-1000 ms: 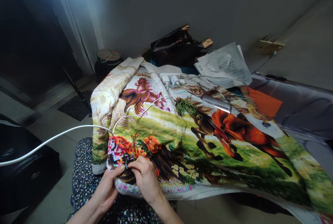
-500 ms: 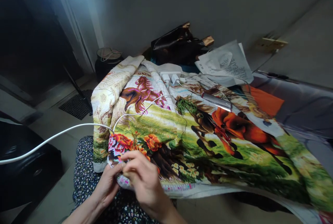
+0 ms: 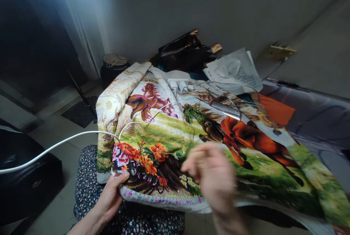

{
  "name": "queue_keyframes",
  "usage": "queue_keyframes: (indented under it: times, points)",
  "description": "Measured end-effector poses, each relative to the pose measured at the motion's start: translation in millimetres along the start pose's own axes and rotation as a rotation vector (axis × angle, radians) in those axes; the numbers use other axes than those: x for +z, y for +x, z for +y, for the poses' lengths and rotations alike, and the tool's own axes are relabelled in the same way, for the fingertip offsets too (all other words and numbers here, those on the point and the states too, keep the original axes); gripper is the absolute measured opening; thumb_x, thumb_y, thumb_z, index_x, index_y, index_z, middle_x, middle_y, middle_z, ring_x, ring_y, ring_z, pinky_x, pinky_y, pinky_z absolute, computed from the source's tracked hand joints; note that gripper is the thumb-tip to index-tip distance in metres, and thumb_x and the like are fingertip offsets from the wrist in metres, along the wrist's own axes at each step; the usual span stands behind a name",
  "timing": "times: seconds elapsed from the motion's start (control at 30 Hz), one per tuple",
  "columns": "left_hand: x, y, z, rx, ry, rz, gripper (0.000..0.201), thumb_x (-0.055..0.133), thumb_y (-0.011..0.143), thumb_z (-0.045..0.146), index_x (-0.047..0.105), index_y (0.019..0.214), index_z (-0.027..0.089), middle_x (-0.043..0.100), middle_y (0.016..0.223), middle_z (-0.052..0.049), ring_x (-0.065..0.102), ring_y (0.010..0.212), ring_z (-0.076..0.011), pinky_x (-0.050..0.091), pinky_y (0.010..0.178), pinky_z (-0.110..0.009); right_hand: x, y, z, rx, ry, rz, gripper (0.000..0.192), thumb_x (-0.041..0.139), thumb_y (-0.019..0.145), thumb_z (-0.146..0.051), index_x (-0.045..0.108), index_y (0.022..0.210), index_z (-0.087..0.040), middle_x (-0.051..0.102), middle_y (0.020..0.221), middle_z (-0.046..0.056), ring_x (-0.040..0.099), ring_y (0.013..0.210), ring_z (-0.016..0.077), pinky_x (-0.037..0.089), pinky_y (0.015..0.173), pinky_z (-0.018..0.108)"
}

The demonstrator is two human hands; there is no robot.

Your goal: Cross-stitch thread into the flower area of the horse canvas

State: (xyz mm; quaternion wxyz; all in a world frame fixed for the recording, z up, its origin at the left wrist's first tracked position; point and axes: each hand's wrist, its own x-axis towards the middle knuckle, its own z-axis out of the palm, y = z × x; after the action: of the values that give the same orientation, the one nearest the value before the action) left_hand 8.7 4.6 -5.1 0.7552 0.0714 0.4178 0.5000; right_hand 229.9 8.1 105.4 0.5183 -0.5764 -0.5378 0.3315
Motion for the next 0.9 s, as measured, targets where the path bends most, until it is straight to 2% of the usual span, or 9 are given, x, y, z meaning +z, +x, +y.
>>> queue_keyframes:
  times: [0.07,0.13,0.17,0.23,0.3,0.6,0.77,0.9]
  points:
    - [0.3,0,0,-0.001,0.005,0.002,0.066,0.075,0.063,0.02,0.053,0.126,0.019,0.073,0.099,-0.007,0.068,0.084,-0.0234,0.05,0.082,-0.035,25,-6,13,0.009,-0.107,-0.216,0.023,0.049,0.091,-0.036,0.065,0.088,-0.019,0.055,0.055,-0.002,0.046,0.043,0.0099,0.035,0.04,0.021]
    - [0.3,0,1,0.0,0.017,-0.006,0.063,0.074,0.065,0.02,0.054,0.125,0.018,0.073,0.098,-0.008,0.068,0.085,-0.0236,0.05,0.081,-0.035,53,-13,28,-0.022,-0.241,-0.427,0.02,0.05,0.089,-0.026,0.069,0.09,-0.02,0.062,0.061,0.0,0.054,0.051,0.0119,0.041,0.049,0.022]
    - [0.2,1,1,0.0,0.021,-0.014,0.062,0.073,0.066,0.02,0.054,0.124,0.017,0.073,0.098,-0.008,0.068,0.086,-0.0239,0.05,0.081,-0.035,65,-16,35,-0.05,-0.288,-0.48,0.021,0.05,0.087,-0.022,0.07,0.09,-0.02,0.067,0.067,0.001,0.06,0.059,0.0137,0.045,0.057,0.024]
    - [0.2,1,1,-0.006,0.026,-0.031,0.059,0.071,0.068,0.019,0.053,0.124,0.016,0.073,0.098,-0.009,0.067,0.089,-0.0247,0.05,0.082,-0.035,81,-20,43,-0.091,-0.339,-0.488,0.023,0.05,0.085,-0.017,0.072,0.09,-0.021,0.073,0.081,0.002,0.066,0.072,0.0164,0.046,0.069,0.026]
    - [0.2,2,1,-0.014,0.021,-0.041,0.057,0.07,0.07,0.019,0.053,0.124,0.015,0.072,0.098,-0.01,0.067,0.09,-0.0251,0.049,0.082,-0.036,87,-21,47,-0.09,-0.379,-0.48,0.024,0.05,0.085,-0.017,0.073,0.091,-0.022,0.074,0.087,0.002,0.068,0.077,0.0176,0.046,0.073,0.026]
    - [-1.2,0,0,-0.02,0.006,-0.04,0.056,0.073,0.066,0.021,0.058,0.119,0.016,0.073,0.095,-0.009,0.067,0.087,-0.0253,0.05,0.081,-0.036,88,-18,48,-0.111,-0.469,-0.511,0.025,0.051,0.084,-0.013,0.073,0.088,-0.023,0.074,0.082,0.001,0.068,0.074,0.0168,0.046,0.07,0.024]
    - [-2.3,1,-1,-0.013,0.009,-0.029,0.059,0.075,0.064,0.021,0.058,0.119,0.016,0.073,0.092,-0.009,0.067,0.085,-0.0247,0.05,0.081,-0.035,88,-16,47,-0.134,-0.517,-0.571,0.028,0.051,0.081,-0.007,0.073,0.089,-0.023,0.074,0.084,0.001,0.068,0.076,0.0161,0.045,0.07,0.023]
    - [-2.0,1,-2,0.005,0.019,-0.034,0.059,0.071,0.068,0.018,0.053,0.125,0.016,0.073,0.092,-0.008,0.067,0.088,-0.0241,0.049,0.082,-0.035,90,-16,43,-0.227,-0.705,-0.628,0.025,0.05,0.081,-0.006,0.07,0.083,-0.022,0.072,0.078,0.002,0.066,0.072,0.0159,0.041,0.065,0.021]
